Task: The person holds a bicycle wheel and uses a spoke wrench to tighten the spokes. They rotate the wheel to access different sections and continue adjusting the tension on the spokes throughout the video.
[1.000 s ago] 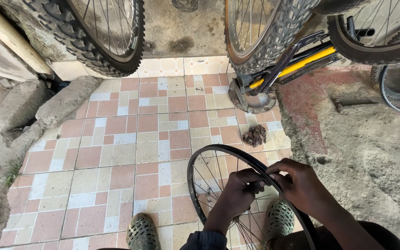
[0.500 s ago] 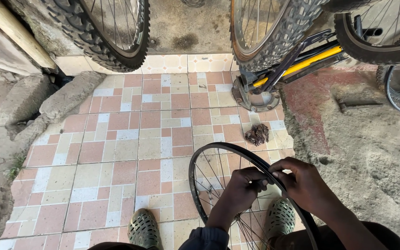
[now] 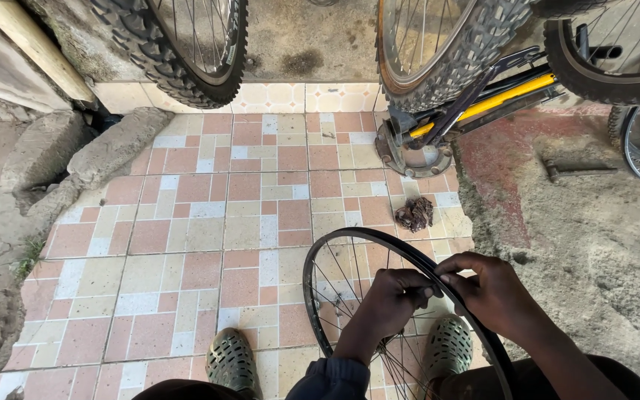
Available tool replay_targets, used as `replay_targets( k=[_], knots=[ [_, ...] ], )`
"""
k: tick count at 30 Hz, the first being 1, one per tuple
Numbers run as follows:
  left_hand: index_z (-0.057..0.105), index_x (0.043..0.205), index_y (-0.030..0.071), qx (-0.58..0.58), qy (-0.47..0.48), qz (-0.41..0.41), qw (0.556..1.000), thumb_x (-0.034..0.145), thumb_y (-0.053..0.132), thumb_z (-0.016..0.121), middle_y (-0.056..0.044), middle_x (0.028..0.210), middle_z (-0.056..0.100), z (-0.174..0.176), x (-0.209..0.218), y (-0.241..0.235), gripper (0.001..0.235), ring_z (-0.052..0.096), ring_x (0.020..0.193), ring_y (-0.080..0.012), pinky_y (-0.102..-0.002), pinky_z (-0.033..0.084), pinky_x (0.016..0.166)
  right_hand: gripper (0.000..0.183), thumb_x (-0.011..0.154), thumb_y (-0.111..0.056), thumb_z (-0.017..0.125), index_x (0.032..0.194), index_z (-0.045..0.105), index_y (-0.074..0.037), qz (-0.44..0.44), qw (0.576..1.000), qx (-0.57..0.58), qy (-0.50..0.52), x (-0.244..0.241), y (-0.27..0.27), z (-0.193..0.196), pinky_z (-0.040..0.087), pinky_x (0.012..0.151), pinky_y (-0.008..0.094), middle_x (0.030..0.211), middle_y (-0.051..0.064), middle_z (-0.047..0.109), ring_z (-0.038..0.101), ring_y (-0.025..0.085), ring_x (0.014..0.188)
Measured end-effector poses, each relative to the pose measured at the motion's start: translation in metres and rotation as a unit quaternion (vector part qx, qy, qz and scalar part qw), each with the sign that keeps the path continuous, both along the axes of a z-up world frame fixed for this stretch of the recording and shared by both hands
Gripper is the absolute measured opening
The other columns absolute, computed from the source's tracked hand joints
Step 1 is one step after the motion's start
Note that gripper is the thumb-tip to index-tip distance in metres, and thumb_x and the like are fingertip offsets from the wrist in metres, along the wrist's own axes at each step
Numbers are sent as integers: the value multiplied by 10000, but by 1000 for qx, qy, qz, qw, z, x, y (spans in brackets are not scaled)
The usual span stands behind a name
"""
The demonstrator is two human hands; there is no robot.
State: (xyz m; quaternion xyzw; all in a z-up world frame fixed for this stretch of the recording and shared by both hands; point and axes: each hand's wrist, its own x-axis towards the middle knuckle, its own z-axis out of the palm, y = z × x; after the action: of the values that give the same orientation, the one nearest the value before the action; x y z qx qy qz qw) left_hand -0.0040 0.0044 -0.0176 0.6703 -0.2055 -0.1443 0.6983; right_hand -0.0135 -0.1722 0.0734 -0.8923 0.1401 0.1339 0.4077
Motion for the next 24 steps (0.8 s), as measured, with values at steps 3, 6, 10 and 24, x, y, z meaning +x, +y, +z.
replay_targets(
  k=[3, 6, 10, 24],
  knots=[
    [764, 908, 44, -2, 18, -4, 1000, 980, 11, 659, -42, 721, 669, 3, 2, 0, 132, 574, 653, -114, -303, 478, 639, 138, 939, -67, 718, 974, 851, -68, 9, 1000, -10, 6, 2, -2, 1, 504, 490, 307, 815, 63, 838, 678, 190, 506],
    [777, 923, 51, -9, 37, -1, 999, 975, -12, 657, -39, 692, 654, -3, 2, -2, 146, 539, 615, -103, -288, 456, 606, 143, 948, -74, 707, 980, 846, -59, 18, 1000, -1, 12, 2, -3, -1, 500, 481, 312, 787, 73, 815, 668, 198, 492],
    [785, 910, 42, -11, 50, 6, 999, 961, -22, 662, -51, 685, 666, -5, 3, -3, 148, 564, 624, -117, -290, 469, 619, 145, 943, -91, 713, 1002, 845, -77, 27, 999, -14, 15, 2, 0, 1, 532, 508, 314, 825, 56, 829, 697, 210, 495],
    [780, 894, 42, -12, 59, 2, 998, 950, -26, 653, -61, 675, 662, -4, 2, -3, 154, 562, 631, -122, -307, 474, 622, 122, 989, -37, 650, 978, 770, -19, 19, 998, 46, 39, 1, -5, -2, 455, 489, 342, 838, 105, 720, 632, 244, 516]
  ],
)
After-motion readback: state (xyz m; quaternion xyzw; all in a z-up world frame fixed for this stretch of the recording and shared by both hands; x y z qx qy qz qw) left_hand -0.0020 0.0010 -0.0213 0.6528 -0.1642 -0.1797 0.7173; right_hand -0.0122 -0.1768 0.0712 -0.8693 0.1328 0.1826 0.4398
